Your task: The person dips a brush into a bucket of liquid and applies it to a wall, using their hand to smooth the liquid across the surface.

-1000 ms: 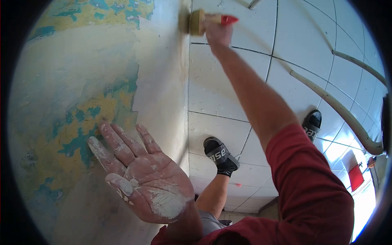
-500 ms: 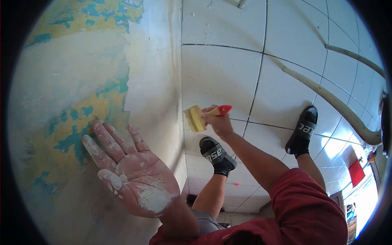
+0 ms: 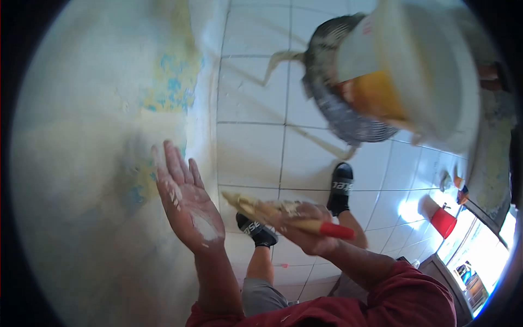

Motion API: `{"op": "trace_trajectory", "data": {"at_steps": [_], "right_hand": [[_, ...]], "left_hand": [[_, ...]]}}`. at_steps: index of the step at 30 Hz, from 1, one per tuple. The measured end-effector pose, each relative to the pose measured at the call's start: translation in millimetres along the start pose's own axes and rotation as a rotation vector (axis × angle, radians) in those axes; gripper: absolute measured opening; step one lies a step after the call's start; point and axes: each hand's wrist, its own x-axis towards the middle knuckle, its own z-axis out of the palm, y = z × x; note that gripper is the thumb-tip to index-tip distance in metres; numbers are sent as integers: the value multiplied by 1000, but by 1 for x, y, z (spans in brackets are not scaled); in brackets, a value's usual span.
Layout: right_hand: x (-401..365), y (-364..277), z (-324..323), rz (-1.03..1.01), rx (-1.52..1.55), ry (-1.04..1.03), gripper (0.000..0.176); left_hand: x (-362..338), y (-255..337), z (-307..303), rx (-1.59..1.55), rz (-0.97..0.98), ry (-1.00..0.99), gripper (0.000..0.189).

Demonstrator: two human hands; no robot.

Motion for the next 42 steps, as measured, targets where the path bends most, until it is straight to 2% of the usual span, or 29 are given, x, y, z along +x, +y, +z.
{"op": "trace_trajectory", "data": {"at_steps": [1,4,6,7,8,9,11,12,13,14,15,17,19,22,26,28,29,31,32,34,35,36,37,39,40,42], "right_hand": [[-8,-23,-26,148,89,-64,32],[10,-81,-120,79,195,103,24],[-2,-91,-175,-54,100,144,25],[9,-97,-206,-283,9,288,26],[22,-104,-234,-293,0,293,26],[34,-111,-262,-274,-131,311,24],[63,-117,-308,-223,-385,345,21],[88,-112,-318,-228,-262,307,19],[103,-99,-324,-107,30,232,21],[121,-79,-329,-133,-35,116,23],[131,-62,-325,-21,49,75,26],[151,-40,-314,-37,3,59,21],[166,-36,-303,262,-274,-199,21],[175,-16,-287,249,-381,-283,19],[173,-5,-283,249,-368,-287,20],[165,-18,-292,289,-169,-86,23],[160,-21,-298,285,-171,-86,23],[150,-26,-310,113,131,210,23],[145,-28,-316,108,132,212,23],[135,-31,-329,349,517,442,26],[129,-28,-334,343,520,443,26],[123,-23,-339,349,702,475,28],[117,-18,-343,353,885,502,30],[104,-18,-344,378,988,563,31],[97,-22,-341,283,1213,516,33],[85,-31,-325,102,1552,365,36]], "left_hand": [[2,15,17,44,-12,-127,63],[15,44,79,7,-68,-276,60],[21,54,118,32,-128,-410,60],[25,53,137,72,-138,-453,62],[23,55,154,197,-92,-487,63],[3,75,190,214,-153,-402,66],[7,58,203,204,-222,-472,67],[2,54,211,220,-254,-485,63],[-2,47,214,226,-257,-485,63],[-5,37,215,196,-267,-514,60],[-8,32,215,166,-278,-542,58],[-10,37,218,172,-263,-529,54],[-10,36,218,108,-296,-519,52],[-12,34,219,60,-271,-500,51],[-12,31,216,103,-251,-489,51],[-15,29,217,50,-235,-471,50],[-15,28,218,-10,-217,-463,49],[-18,28,220,18,-230,-418,48],[-19,27,221,41,-206,-388,47],[-19,25,220,66,-175,-358,46],[-18,24,220,155,-157,-336,44],[-17,22,220,243,-137,-313,43],[-15,20,220,245,-129,-314,43],[-15,17,217,261,-110,-322,42],[-16,24,219,274,-106,-308,42],[-19,38,212,6,-276,-236,44]]}}
